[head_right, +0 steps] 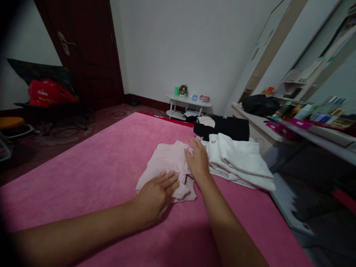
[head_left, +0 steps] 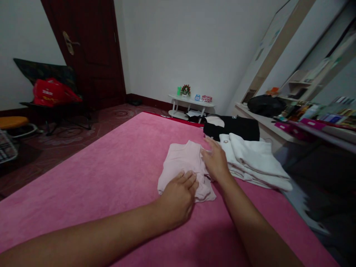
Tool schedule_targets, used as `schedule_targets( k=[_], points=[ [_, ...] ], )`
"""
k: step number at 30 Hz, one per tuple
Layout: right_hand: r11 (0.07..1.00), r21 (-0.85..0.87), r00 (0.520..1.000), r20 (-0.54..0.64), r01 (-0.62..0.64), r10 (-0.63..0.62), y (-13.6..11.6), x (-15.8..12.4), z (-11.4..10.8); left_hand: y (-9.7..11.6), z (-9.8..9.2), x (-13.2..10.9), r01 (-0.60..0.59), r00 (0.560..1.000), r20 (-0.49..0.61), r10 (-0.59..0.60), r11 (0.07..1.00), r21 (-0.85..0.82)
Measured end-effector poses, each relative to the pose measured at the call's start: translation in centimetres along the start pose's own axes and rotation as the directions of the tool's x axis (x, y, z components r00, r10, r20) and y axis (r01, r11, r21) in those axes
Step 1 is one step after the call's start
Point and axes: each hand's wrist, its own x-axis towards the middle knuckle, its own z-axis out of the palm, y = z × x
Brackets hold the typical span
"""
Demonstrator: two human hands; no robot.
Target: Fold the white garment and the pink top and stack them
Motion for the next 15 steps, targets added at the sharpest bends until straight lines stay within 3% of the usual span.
schedule_targets(
  k=[3, 7, 10, 12, 15],
  points=[
    [0.997, 0.031, 0.971, 0.225, 0.07, -0.075, -2.1, -1.2, 1.1, 0.4, -1.1, -0.1, 0.009, 0.999, -0.035, -0.011, 0.997, -0.077],
    [0.991, -0.1, 0.843, 0.538, 0.089, -0.021, -2.2, -3.3, 2.6, -0.1, -3.3, 0.6, 0.012, 1.0, -0.014, -0.017, 0.955, -0.296],
    [0.972, -0.19, 0.793, 0.609, 0.14, 0.005, -1.6, -3.9, 2.8, -2.2, -4.6, 1.8, 0.136, 0.991, 0.076, -0.113, 0.84, -0.525],
    [0.96, -0.217, 0.791, 0.611, 0.179, -0.01, -1.3, -4.0, 2.9, -4.0, -4.8, 2.6, 0.18, 0.98, 0.045, -0.195, 0.759, -0.626],
    [0.967, -0.202, 0.835, 0.55, 0.157, -0.021, -1.0, -4.1, 3.2, -6.4, -3.8, 2.8, 0.116, 0.983, -0.052, -0.174, 0.82, -0.56]
  ],
)
